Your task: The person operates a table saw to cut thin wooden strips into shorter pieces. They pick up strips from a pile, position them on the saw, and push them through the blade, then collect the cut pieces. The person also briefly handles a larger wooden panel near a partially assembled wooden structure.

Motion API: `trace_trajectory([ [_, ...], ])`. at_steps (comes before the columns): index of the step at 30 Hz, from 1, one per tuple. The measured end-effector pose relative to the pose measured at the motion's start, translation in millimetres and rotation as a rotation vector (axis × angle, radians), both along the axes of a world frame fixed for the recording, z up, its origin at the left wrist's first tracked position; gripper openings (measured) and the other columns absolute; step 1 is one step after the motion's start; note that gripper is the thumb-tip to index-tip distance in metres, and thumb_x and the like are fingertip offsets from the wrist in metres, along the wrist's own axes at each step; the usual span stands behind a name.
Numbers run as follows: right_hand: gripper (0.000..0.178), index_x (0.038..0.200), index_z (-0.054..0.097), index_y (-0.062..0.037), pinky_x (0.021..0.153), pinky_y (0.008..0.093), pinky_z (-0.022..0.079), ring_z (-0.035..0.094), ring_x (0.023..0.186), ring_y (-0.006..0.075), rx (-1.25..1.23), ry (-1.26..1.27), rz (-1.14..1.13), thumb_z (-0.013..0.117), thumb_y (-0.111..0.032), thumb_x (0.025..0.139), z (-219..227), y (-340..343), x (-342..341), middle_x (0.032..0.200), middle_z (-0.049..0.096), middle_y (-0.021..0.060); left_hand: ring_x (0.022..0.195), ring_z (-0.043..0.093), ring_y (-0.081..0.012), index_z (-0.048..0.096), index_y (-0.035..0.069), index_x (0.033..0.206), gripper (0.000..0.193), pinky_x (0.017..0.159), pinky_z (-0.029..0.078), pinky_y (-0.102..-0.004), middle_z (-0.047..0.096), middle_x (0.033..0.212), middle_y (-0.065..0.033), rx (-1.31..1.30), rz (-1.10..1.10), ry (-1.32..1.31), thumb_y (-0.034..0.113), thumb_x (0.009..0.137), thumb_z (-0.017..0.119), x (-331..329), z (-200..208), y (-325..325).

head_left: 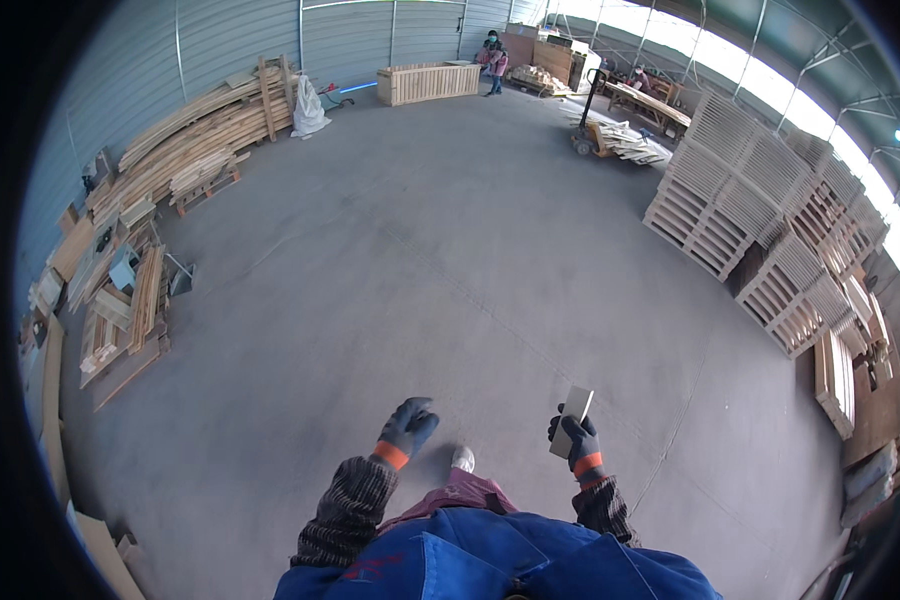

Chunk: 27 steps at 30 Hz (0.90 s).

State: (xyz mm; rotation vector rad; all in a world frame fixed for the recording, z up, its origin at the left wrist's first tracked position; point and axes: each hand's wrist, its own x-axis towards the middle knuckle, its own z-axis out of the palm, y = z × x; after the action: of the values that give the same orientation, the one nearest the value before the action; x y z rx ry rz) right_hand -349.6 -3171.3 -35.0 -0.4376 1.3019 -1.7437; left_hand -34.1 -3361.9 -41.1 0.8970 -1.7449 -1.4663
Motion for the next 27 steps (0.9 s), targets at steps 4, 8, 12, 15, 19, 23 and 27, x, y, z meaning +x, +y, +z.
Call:
trace_trajectory([
  [4,0.035,0.125,0.056,-0.0014,0.069,0.0328,0.055,0.065,0.078,0.0192,-0.027,-0.001,0.031,0.062,-0.013,0.092,3.2,-158.0,-89.6,0.091,0.066,0.009,0.066,0.06,-0.0121,0.059,0.007,0.116,0.031,0.061,0.053,-0.0303,0.063,0.081,-0.0051,0.269,0.19,-0.23,0.013,0.087,0.067,-38.6,-6.5,-117.0],
  [8,0.048,0.131,0.049,-0.0006,0.073,0.0368,0.054,0.064,0.082,0.0224,-0.143,-0.102,0.204,0.062,-0.023,0.091,72.0,-344.2,-146.4,0.095,0.063,0.0112,0.064,0.06,-0.014,0.059,0.007,0.117,0.03,0.054,0.052,-0.0312,0.063,0.082,-0.0042,0.666,0.257,0.306,0.018,0.09,0.065,-39.2,-77.3,-221.3],
  [12,0.057,0.133,0.046,0.0007,0.077,0.0371,0.053,0.062,0.083,0.0222,-0.216,-0.05,0.321,0.061,-0.036,0.092,110.4,-522.2,-199.5,0.095,0.061,0.0119,0.06,0.054,-0.0119,0.055,0.006,0.118,0.031,0.051,0.048,-0.0279,0.058,0.079,-0.0024,0.44,0.383,0.201,0.017,0.091,0.064,-67.3,-127.4,-334.8],
  [15,0.063,0.132,0.046,0.0,0.077,0.0376,0.053,0.062,0.082,0.022,-0.225,-0.1,0.312,0.061,-0.044,0.09,109.2,-636.7,-247.5,0.095,0.061,0.0121,0.059,0.052,-0.0112,0.054,0.005,0.118,0.031,0.051,0.046,-0.027,0.056,0.078,-0.0021,0.644,0.495,0.299,0.016,0.091,0.063,-142.7,-80.9,-454.4],
  [19,0.067,0.131,0.048,-0.0006,0.077,0.0386,0.053,0.062,0.082,0.0225,-0.212,-0.192,0.34,0.062,-0.05,0.088,107.6,-773.8,-282.7,0.094,0.063,0.0125,0.061,0.052,-0.0108,0.054,0.005,0.119,0.029,0.051,0.046,-0.0264,0.056,0.08,-0.0021,0.586,0.392,0.372,0.014,0.092,0.062,-221.6,-61.7,-619.4],
  [23,0.066,0.128,0.051,-0.0004,0.076,0.0387,0.053,0.062,0.081,0.0234,-0.188,-0.262,0.299,0.062,-0.052,0.088,116.4,-900.6,-348.2,0.093,0.064,0.0125,0.069,0.058,-0.0095,0.06,0.006,0.117,0.026,0.061,0.051,-0.025,0.06,0.086,-0.0009,0.419,0.141,0.201,0.014,0.092,0.063,-363.5,4.9,-798.8],
  [27,0.066,0.124,0.054,0.0002,0.072,0.0372,0.053,0.062,0.076,0.023,-0.163,-0.222,0.299,0.059,-0.055,0.089,108.5,-999.1,-408.3,0.089,0.064,0.0127,0.071,0.056,-0.0072,0.06,0.002,0.119,0.027,0.066,0.05,-0.0241,0.06,0.083,0.0004,0.362,-0.099,0.231,0.007,0.093,0.06,-497.3,52.2,-923.1],
])
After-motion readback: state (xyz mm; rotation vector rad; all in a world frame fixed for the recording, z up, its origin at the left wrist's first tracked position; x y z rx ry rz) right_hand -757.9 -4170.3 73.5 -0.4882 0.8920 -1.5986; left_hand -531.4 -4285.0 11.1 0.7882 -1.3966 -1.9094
